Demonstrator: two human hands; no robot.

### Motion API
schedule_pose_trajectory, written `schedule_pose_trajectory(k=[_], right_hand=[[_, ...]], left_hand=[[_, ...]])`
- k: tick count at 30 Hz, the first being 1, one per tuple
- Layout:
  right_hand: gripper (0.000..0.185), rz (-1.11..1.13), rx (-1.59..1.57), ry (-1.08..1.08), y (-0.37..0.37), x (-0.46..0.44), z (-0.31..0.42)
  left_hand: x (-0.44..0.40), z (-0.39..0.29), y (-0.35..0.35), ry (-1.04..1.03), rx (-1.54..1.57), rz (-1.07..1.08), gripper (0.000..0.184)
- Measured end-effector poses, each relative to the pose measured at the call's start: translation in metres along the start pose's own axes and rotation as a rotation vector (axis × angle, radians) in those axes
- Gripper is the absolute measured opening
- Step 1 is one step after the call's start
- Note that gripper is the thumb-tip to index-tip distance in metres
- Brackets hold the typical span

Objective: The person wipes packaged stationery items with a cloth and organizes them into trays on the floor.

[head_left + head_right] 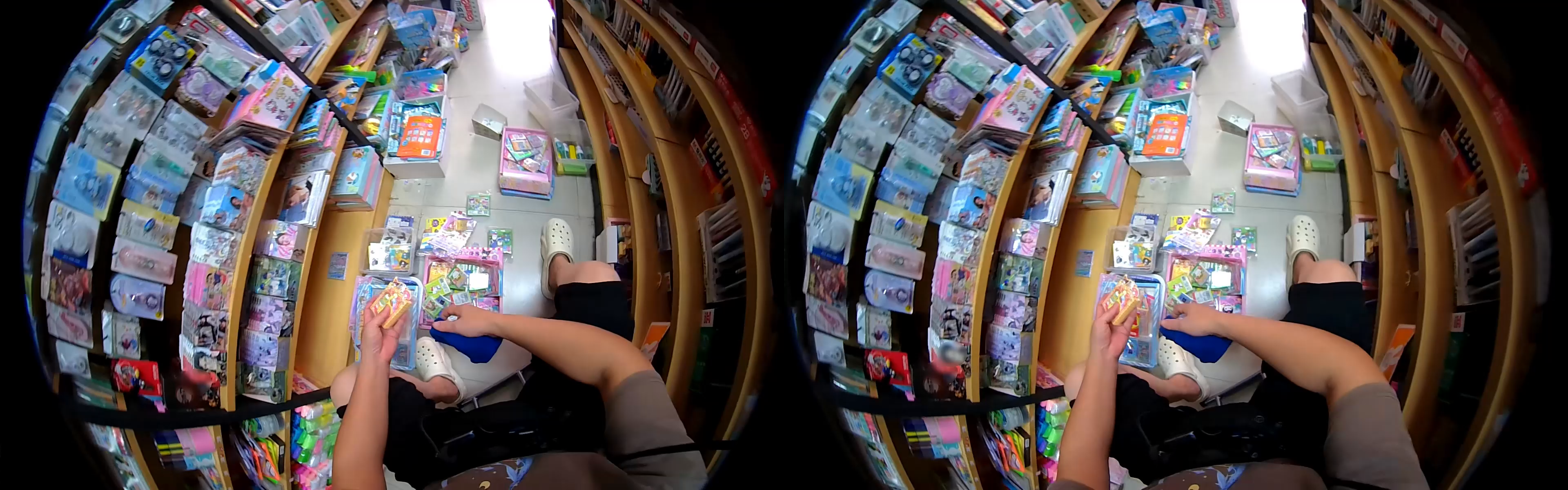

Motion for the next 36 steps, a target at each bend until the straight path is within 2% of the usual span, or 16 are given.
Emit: schedule_pose_trajectory(k=[5,6,10,15,22,25,36], right_hand=[[0.063,-0.071,0.049,0.060,0.019,-0.013,-0.011],[0.063,-0.075,0.052,0.065,0.021,-0.017,-0.012],[0.057,-0.141,-0.023,0.114,0.029,-0.028,0.000],[0.056,-0.185,0.035,-0.009,0.039,-0.025,0.010],[0.056,-0.197,0.127,0.037,0.027,-0.029,0.002],[0.055,-0.160,0.109,0.072,0.027,-0.019,0.010],[0.045,-0.128,0.190,0.026,0.031,-0.017,-0.004]], left_hand=[[-0.020,0.031,-0.029,0.106,-0.080,0.094,0.034],[-0.020,0.034,-0.032,0.109,-0.126,0.068,0.027],[-0.035,0.048,-0.030,0.119,-0.173,0.139,0.024],[-0.039,0.040,-0.034,0.066,-0.190,0.126,0.028],[-0.025,0.041,-0.027,0.115,-0.147,0.093,0.027],[-0.020,0.042,-0.030,0.118,-0.113,0.111,0.020],[-0.028,0.052,-0.030,0.135,-0.158,0.120,0.017]])
Point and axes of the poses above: each hand's wrist, its own x-axis away from the middle knuckle, its own y-axis out of the back of the hand, z = x × y, the point moved 10 cm from there along -x, towards the middle knuckle, and after that the axes turned 2 degrees about -x, right-handed, at the moved point
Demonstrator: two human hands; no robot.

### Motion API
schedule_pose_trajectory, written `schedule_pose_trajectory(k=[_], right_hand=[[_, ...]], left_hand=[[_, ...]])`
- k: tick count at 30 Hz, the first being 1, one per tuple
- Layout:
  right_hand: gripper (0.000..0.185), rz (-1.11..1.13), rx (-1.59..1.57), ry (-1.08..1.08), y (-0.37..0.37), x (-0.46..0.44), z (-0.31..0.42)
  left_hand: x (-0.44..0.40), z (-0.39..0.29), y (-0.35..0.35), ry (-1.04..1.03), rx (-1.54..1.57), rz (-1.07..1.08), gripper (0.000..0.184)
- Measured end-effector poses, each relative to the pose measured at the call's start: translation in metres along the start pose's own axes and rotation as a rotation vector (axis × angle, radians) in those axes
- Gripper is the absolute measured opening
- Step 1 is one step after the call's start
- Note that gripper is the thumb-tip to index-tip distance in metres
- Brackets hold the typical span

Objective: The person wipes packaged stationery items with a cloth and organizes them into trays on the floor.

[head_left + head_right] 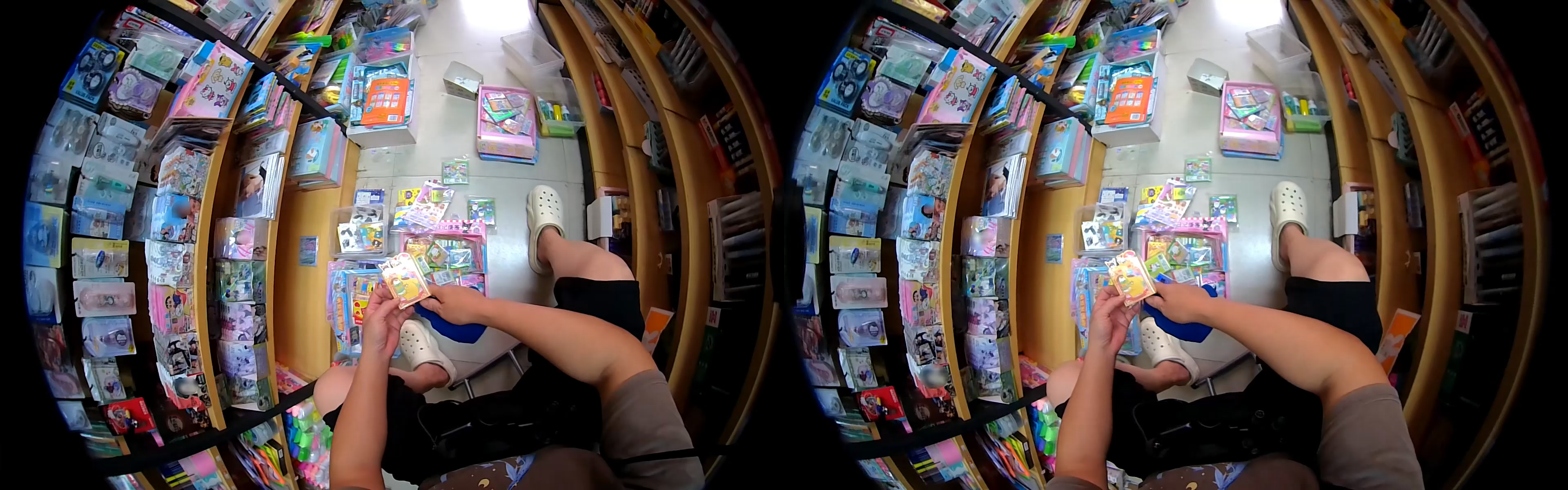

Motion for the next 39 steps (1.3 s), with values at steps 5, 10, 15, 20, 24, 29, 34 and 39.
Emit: schedule_pose_trajectory(k=[5,10,15,20,24,29,34,39], right_hand=[[0.044,-0.021,-0.016,0.006,0.002,-0.001,-0.007],[0.044,-0.040,-0.007,0.012,0.000,-0.002,-0.012],[0.045,-0.048,0.011,0.018,0.001,-0.001,-0.012],[0.045,-0.036,0.034,0.022,0.001,0.001,-0.010],[0.046,-0.036,0.044,0.021,0.000,0.000,-0.010],[0.047,-0.020,0.060,0.011,-0.004,-0.003,-0.013],[0.047,-0.016,0.053,-0.002,-0.004,-0.001,-0.012],[0.043,-0.012,0.043,-0.009,-0.001,0.002,-0.011]], left_hand=[[-0.002,0.001,-0.007,0.008,-0.033,0.020,0.014],[-0.003,0.003,-0.009,0.019,-0.042,0.043,0.014],[-0.001,0.001,-0.014,0.008,0.016,0.017,0.015],[-0.001,0.001,-0.013,0.005,0.012,0.014,0.016],[-0.002,0.002,-0.011,0.011,-0.034,0.034,0.016],[-0.002,0.001,-0.011,0.011,-0.061,0.032,0.018],[-0.001,0.001,-0.011,0.011,-0.056,0.026,0.021],[-0.003,0.000,-0.016,-0.017,-0.108,0.078,0.028]])
Point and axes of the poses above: each hand's wrist, its own x-axis away from the middle knuckle, its own y-axis out of the back of the hand, z = x × y, the point moved 10 cm from there along -x, towards the middle knuckle, and after that the axes turned 2 degrees about -x, right-handed, at the moved point
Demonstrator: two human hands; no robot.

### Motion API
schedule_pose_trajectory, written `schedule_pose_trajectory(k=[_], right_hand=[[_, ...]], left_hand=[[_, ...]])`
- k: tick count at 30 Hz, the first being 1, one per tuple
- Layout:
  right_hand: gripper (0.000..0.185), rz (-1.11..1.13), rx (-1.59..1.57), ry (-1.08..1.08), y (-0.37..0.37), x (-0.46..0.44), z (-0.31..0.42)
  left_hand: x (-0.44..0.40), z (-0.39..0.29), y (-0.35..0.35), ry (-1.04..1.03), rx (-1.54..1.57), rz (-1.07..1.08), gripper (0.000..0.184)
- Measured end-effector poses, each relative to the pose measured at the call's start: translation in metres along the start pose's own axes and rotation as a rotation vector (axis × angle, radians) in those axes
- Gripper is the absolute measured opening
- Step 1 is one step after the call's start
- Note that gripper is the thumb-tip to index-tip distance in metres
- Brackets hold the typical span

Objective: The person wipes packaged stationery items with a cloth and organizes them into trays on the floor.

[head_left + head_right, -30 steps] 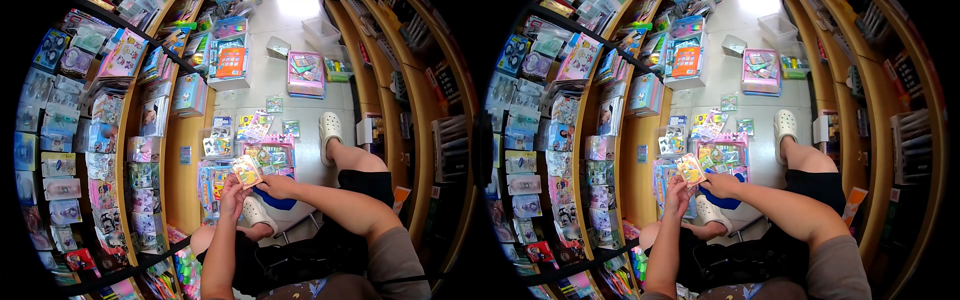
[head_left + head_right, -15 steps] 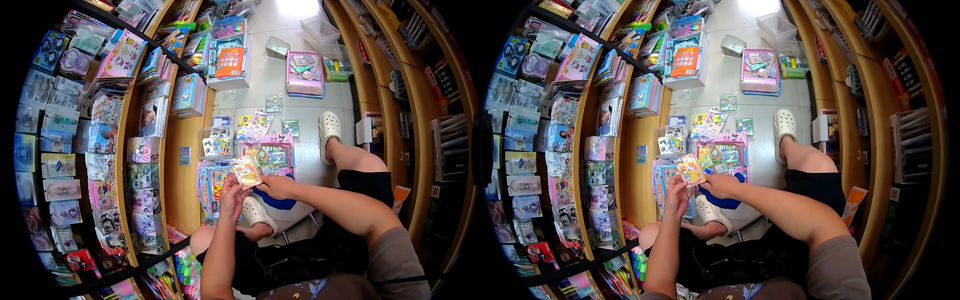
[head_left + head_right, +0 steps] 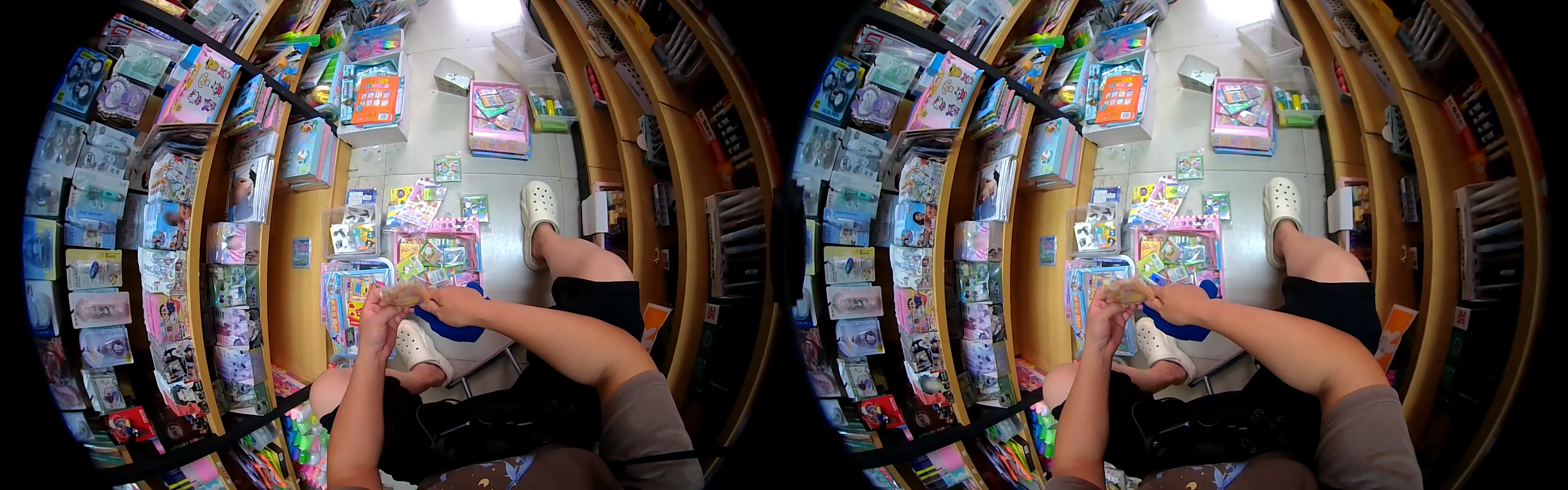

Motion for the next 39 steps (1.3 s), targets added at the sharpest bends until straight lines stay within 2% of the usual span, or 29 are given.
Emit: schedule_pose_trajectory(k=[7,10,16,25,39], right_hand=[[0.038,-0.006,0.015,0.015,-0.002,-0.002,-0.001],[0.038,0.017,0.030,0.013,-0.001,0.000,0.002],[0.032,-0.033,0.030,-0.016,-0.002,-0.004,-0.004],[0.032,-0.099,0.032,0.002,-0.001,-0.005,-0.008],[0.032,-0.074,0.024,-0.005,0.002,0.000,-0.005]], left_hand=[[0.002,-0.004,-0.006,-0.034,0.048,-0.002,0.030],[0.001,-0.004,-0.009,-0.056,0.016,0.084,0.030],[0.002,-0.011,-0.018,-0.149,-0.061,0.105,0.025],[0.005,-0.014,-0.025,-0.159,-0.086,0.116,0.025],[0.006,-0.015,-0.027,-0.165,-0.146,0.120,0.026]])
Point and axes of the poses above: each hand's wrist, its own x-axis away from the middle knuckle, its own y-axis out of the back of the hand, z = x × y, the point moved 10 cm from there along -x, towards the middle knuckle, and after that the axes turned 2 degrees about -x, right-handed, at the moved point
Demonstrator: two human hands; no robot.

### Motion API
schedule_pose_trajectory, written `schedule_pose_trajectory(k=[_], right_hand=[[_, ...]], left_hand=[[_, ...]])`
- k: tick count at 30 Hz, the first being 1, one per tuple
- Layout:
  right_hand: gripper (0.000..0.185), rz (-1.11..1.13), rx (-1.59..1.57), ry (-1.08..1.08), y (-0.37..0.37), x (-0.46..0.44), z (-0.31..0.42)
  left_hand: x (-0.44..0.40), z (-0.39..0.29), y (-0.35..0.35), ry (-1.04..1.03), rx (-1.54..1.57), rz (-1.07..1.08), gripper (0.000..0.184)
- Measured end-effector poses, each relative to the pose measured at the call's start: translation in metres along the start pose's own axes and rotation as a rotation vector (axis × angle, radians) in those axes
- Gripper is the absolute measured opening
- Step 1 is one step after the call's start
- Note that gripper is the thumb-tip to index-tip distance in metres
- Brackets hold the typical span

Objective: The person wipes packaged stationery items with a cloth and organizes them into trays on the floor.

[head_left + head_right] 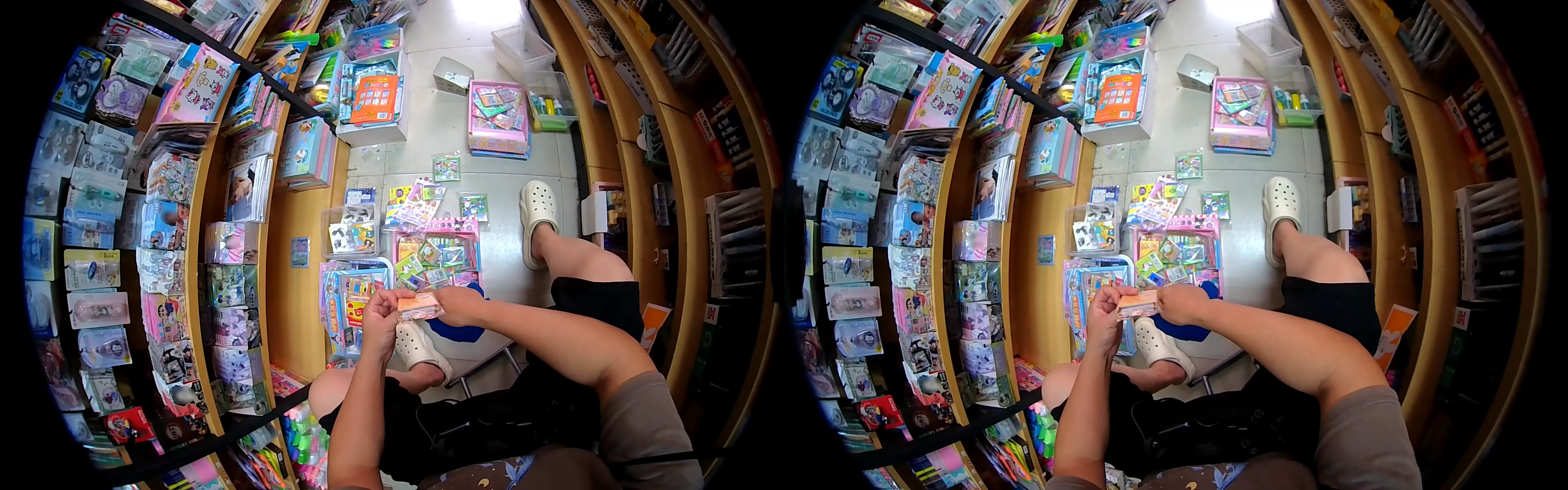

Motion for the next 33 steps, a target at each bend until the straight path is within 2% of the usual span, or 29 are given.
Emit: schedule_pose_trajectory(k=[4,16,19,22,25,28,30,31,33], right_hand=[[0.047,0.078,0.057,-0.015,-0.016,-0.010,-0.013],[0.044,0.082,0.044,0.006,-0.006,0.000,-0.001],[0.038,0.113,0.035,-0.002,-0.006,0.000,0.004],[0.041,0.063,-0.010,0.017,-0.006,0.003,0.006],[0.042,0.046,-0.003,0.040,-0.016,0.004,0.003],[0.041,0.137,0.037,-0.015,-0.025,0.013,-0.001],[0.041,0.142,0.009,0.013,-0.028,0.020,0.000],[0.041,0.209,0.041,-0.063,-0.033,0.023,-0.005],[0.042,0.245,0.034,-0.084,-0.030,0.033,-0.001]], left_hand=[[0.000,-0.001,-0.001,-0.003,-0.024,-0.002,0.026],[0.000,0.001,-0.002,-0.006,0.003,0.039,0.024],[0.000,0.018,0.021,0.096,0.198,-0.124,0.022],[0.006,0.033,0.066,0.211,0.226,-0.417,0.020],[-0.001,0.039,0.118,0.301,0.255,-0.548,0.015],[-0.021,0.039,0.175,0.237,0.337,-0.642,0.011],[-0.033,0.051,0.228,0.238,0.267,-0.726,0.009],[-0.037,0.058,0.252,0.240,0.233,-0.769,0.008],[-0.034,0.072,0.290,0.263,0.241,-0.921,0.004]])
Point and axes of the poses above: each hand's wrist, its own x-axis away from the middle knuckle, its own y-axis out of the back of the hand, z = x × y, the point moved 10 cm from there along -x, towards the middle knuckle, and after that the axes turned 2 degrees about -x, right-handed, at the moved point
